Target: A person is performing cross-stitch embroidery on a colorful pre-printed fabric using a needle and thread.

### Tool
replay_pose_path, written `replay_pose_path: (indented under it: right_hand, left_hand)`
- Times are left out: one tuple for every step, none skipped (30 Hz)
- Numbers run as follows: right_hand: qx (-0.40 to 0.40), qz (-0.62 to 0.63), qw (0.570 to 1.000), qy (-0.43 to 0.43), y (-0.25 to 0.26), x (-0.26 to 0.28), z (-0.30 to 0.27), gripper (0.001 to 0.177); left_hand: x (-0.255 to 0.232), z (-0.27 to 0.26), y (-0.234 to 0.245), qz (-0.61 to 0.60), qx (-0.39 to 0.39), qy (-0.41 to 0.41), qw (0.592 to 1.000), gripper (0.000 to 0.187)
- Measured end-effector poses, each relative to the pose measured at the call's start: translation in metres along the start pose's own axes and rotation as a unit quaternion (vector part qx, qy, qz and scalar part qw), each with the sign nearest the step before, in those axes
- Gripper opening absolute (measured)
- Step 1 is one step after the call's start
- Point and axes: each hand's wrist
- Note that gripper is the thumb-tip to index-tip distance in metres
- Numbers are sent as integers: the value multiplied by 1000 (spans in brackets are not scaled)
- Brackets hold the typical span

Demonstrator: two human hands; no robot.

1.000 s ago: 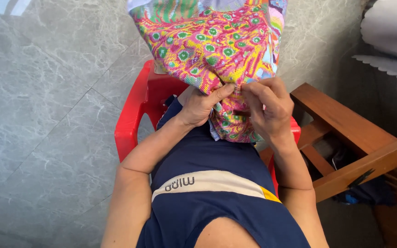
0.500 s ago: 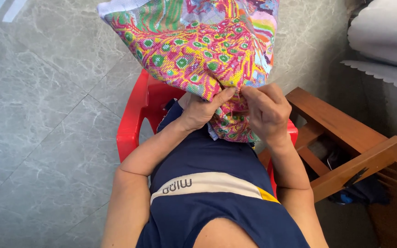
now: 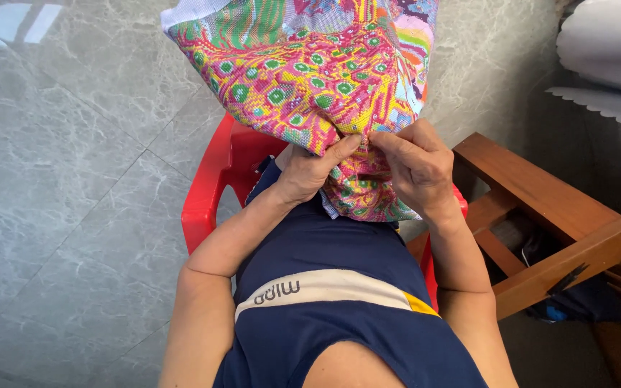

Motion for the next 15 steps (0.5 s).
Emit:
replay_pose_path:
  right_hand:
    - [-1, 1, 1000, -1, 0, 0, 0, 23]
    - [-1, 4, 1000, 1, 0, -1, 1, 23]
    - [-1, 6, 1000, 2, 0, -1, 1, 23]
    - [-1, 7, 1000, 1, 0, -4, -1, 23]
    - [-5, 10, 1000, 7, -1, -7, -3, 22]
    - [-8, 12, 1000, 12, -1, -10, -4, 21]
    - [-8, 13, 1000, 12, -2, -10, -6, 21]
    - [-13, 8, 1000, 6, -4, -10, -7, 21]
    - [-17, 3, 1000, -2, -4, -10, -10, 21]
    - [-17, 3, 1000, -3, -4, -7, -8, 21]
    - [-24, 2, 1000, -7, -4, -4, -7, 19]
    - [-32, 0, 999, -10, -4, -1, -6, 17]
    - [-32, 1, 999, -10, -5, 8, -2, 17]
    - [-40, -21, 999, -6, -5, 17, 3, 15]
    - [-48, -43, 998, -1, -5, 26, 7, 14]
  left_hand:
    - [-3, 0, -3, 2, 0, 0, 1000, 47]
    - [-6, -1, -6, -5, 2, 5, 1000, 47]
    - [-9, -1, -8, -13, 4, 10, 1000, 46]
    - [-8, -1, -9, -11, 3, 11, 1000, 46]
    - [-7, -1, -9, -41, 10, 33, 999, 47]
    - [-6, -1, -9, -70, 17, 55, 996, 47]
    - [-6, -1, -10, -70, 16, 54, 996, 47]
    - [-7, 0, -10, -77, 19, 55, 995, 46]
    - [-7, 0, -10, -84, 23, 56, 995, 46]
    - [-6, 0, -9, -84, 22, 57, 995, 46]
    - [-5, 0, -8, -87, 26, 60, 994, 45]
    - [-4, -1, -7, -91, 30, 62, 993, 44]
    - [-6, 0, -7, -91, 31, 62, 993, 44]
    - [-7, 2, -7, -61, 35, 40, 997, 44]
    - [-9, 2, -6, -31, 39, 17, 999, 44]
Point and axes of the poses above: each hand's wrist, its own z-axis towards the middle knuckle, its own y-axis out of the back of the hand, x = y × z, and after that the axes turned 12 degrees about -x, right-handed
